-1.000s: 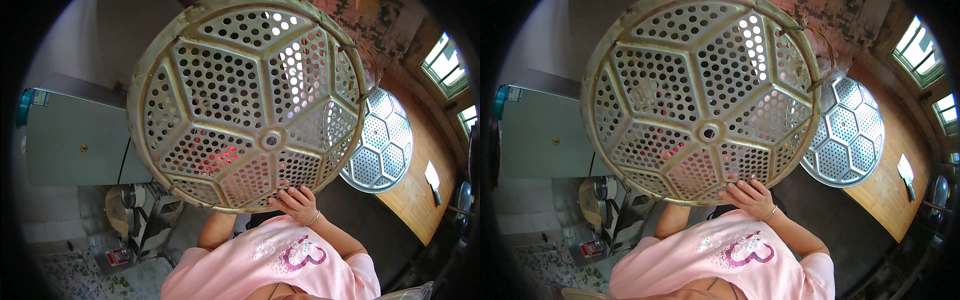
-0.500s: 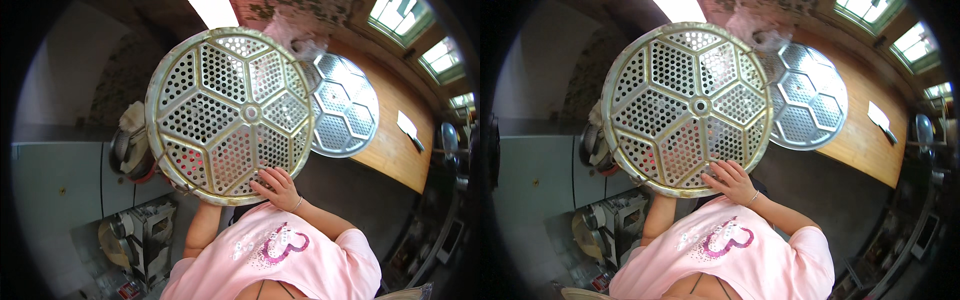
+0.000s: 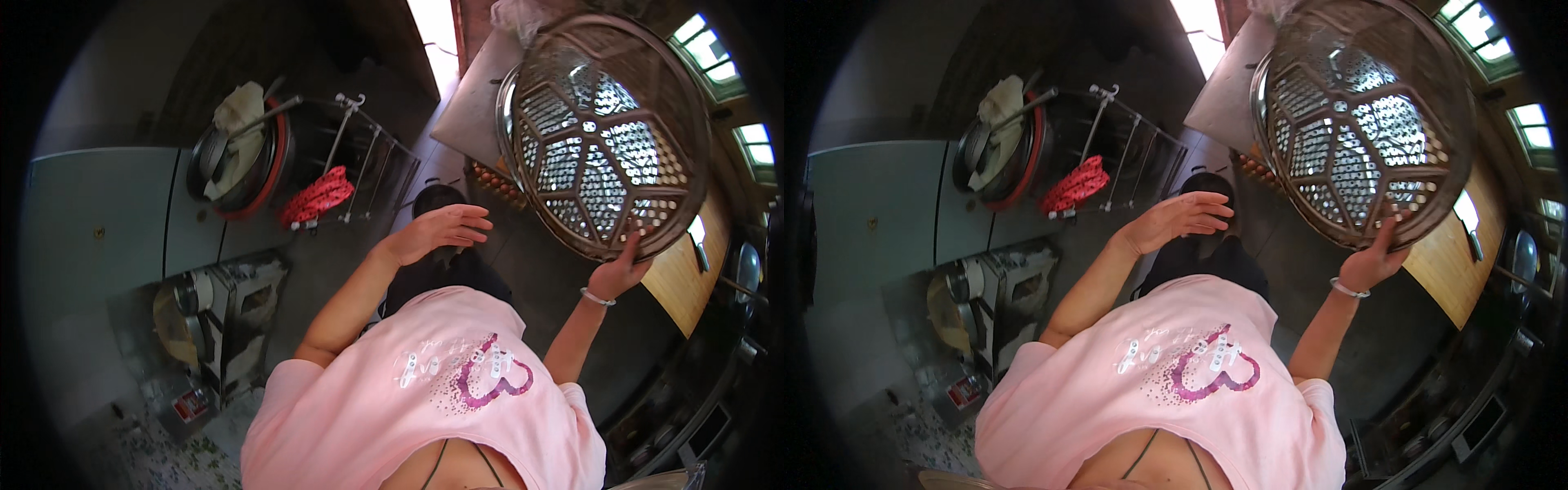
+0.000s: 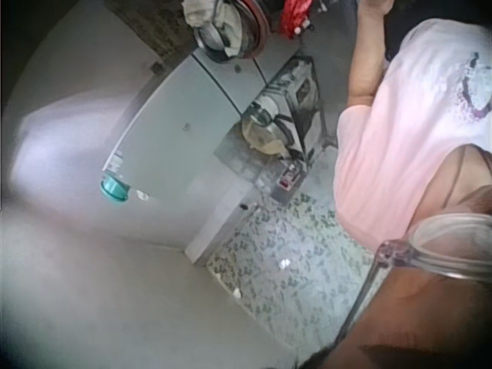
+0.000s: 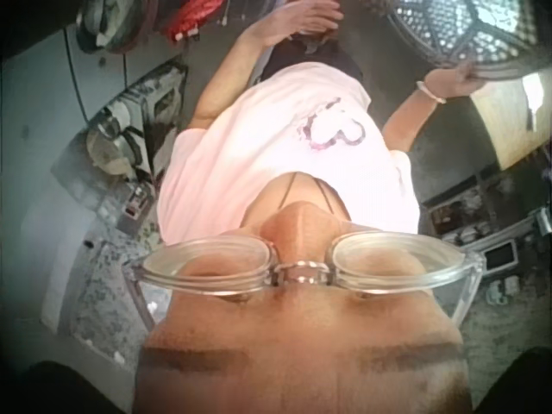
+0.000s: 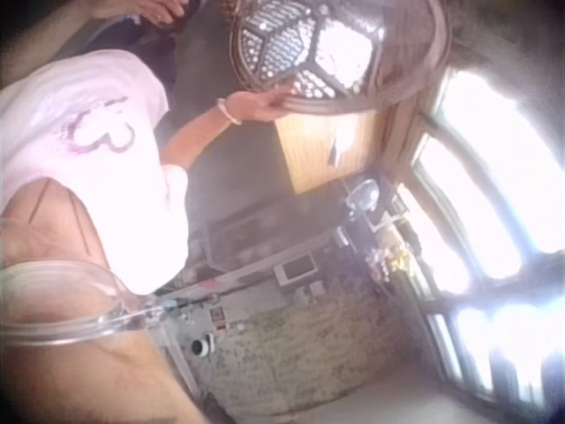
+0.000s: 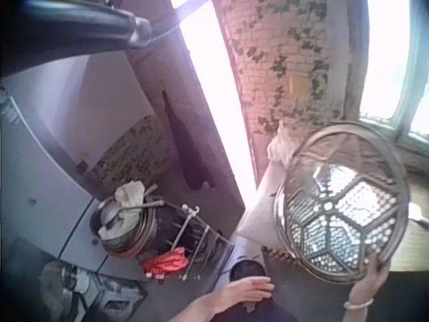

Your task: The person moves a large bucket, metal steamer inserts, and lids by hand from a rack to a wooden table. The person then assembles a folding metal rack on the floor by inserting a metal rod into a plastic joint.

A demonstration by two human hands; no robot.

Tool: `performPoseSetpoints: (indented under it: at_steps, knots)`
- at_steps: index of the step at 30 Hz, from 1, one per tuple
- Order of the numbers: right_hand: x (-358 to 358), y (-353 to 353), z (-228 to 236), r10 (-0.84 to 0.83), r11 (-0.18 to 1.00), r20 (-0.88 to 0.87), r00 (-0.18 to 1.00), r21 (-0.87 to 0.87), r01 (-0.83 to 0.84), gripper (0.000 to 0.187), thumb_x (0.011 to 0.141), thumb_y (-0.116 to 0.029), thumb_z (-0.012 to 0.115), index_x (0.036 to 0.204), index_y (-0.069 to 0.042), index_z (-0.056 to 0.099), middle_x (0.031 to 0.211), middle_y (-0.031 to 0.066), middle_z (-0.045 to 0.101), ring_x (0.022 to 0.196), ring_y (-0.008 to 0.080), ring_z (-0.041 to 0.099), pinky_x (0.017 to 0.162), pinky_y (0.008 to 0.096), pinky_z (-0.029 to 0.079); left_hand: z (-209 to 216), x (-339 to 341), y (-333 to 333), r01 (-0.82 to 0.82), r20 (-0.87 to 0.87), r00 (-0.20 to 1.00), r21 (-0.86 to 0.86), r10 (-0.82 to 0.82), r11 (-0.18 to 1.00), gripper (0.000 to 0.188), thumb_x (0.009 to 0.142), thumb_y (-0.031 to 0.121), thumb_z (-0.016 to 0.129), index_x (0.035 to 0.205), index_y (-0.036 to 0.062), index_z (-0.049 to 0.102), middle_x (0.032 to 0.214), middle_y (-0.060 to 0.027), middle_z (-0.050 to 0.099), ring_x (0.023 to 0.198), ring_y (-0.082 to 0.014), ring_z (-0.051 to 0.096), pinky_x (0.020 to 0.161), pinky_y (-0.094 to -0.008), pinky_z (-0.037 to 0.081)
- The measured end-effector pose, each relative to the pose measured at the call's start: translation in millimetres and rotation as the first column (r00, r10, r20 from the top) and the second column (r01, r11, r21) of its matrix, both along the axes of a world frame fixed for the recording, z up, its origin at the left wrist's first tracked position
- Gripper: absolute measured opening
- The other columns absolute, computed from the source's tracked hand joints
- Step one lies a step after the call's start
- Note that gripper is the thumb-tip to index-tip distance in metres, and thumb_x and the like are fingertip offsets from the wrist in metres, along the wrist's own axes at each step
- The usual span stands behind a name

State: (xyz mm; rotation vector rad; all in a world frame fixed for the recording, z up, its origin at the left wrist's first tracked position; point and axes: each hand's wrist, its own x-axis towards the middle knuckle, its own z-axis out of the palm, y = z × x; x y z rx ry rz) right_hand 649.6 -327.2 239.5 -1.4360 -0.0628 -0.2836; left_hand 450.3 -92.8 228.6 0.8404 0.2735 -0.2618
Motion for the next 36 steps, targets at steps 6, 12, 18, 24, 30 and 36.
performPoseSetpoints:
  at_steps: [6, 12, 18, 24, 30, 36]
  knots:
    - [69.3, -39.3, -79.6, -0.066, 0.963, -0.255, 0.965, 0.235, 0.128, 0.036, 0.086, -0.006, 0.051, 0.120, 0.003, 0.041, 0.119, 0.0133, 0.049, 0.100, 0.0214, 0.053, 0.082, 0.0337, 0.047, -35.8, -91.2, 13.5, -0.274, -0.242, 0.927, 0.083, 0.286, 0.958, 0.044, 0.094, 0.031, 0.034, 0.126, 0.0023, 0.039, 0.121, -0.0118, 0.050, 0.108, -0.0196, 0.051, 0.092, -0.0325, 0.040]
    - [125.6, -102.2, -192.5, -0.350, 0.844, -0.411, 0.842, -0.528, 0.093, 0.040, 0.082, -0.028, 0.055, 0.105, 0.005, 0.054, 0.100, 0.0167, 0.059, 0.083, 0.0235, 0.058, 0.069, 0.0348, 0.047, -57.2, -164.0, 14.6, -0.513, -0.444, 0.739, 0.116, 0.507, 0.850, 0.044, 0.093, 0.034, 0.036, 0.123, 0.0033, 0.043, 0.116, -0.0093, 0.052, 0.104, -0.0174, 0.051, 0.089, -0.0314, 0.041]
    - [95.0, -129.1, -217.0, -0.474, 0.656, -0.197, 0.859, -0.729, 0.195, 0.038, 0.078, -0.028, 0.052, 0.085, 0.008, 0.060, 0.078, 0.0159, 0.061, 0.064, 0.0254, 0.058, 0.051, 0.0353, 0.048, -80.8, -196.0, 18.5, -0.609, -0.503, 0.653, 0.095, 0.566, 0.788, 0.037, 0.091, 0.030, 0.041, 0.116, 0.0038, 0.048, 0.111, -0.0087, 0.054, 0.100, -0.0175, 0.052, 0.088, -0.0315, 0.042]
    - [-25.6, -59.6, -172.3, -0.019, 0.893, -0.508, 0.861, -0.395, -0.213, 0.019, 0.088, -0.018, 0.050, 0.099, -0.004, 0.058, 0.089, 0.0058, 0.060, 0.066, 0.0116, 0.058, 0.052, 0.0217, 0.045, -97.9, -216.0, 27.2, -0.518, -0.589, 0.635, 0.156, 0.500, 0.841, 0.033, 0.091, 0.027, 0.043, 0.113, 0.0031, 0.051, 0.105, -0.0084, 0.057, 0.096, -0.0174, 0.054, 0.084, -0.0305, 0.044]
    - [-150.0, -45.2, -185.2, 0.287, 0.775, -0.676, 0.678, -0.253, -0.579, 0.013, 0.089, -0.016, 0.049, 0.093, -0.007, 0.059, 0.080, 0.0008, 0.058, 0.062, 0.0063, 0.054, 0.051, 0.0180, 0.042, -116.1, -277.1, 50.7, -0.509, -0.583, 0.636, 0.175, 0.505, 0.843, 0.032, 0.091, 0.027, 0.042, 0.111, 0.0032, 0.051, 0.103, -0.0083, 0.057, 0.093, -0.0163, 0.055, 0.083, -0.0298, 0.045]
    - [-223.9, -18.2, -174.4, 0.456, 0.539, -0.719, 0.525, -0.247, -0.805, 0.016, 0.090, -0.016, 0.049, 0.095, -0.005, 0.058, 0.078, 0.0019, 0.058, 0.068, 0.0083, 0.055, 0.060, 0.0210, 0.046, -147.3, -362.4, 65.9, -0.734, -0.642, 0.477, 0.084, 0.600, 0.674, 0.028, 0.085, 0.022, 0.051, 0.107, 0.0043, 0.053, 0.100, -0.0070, 0.057, 0.092, -0.0168, 0.054, 0.083, -0.0295, 0.045]
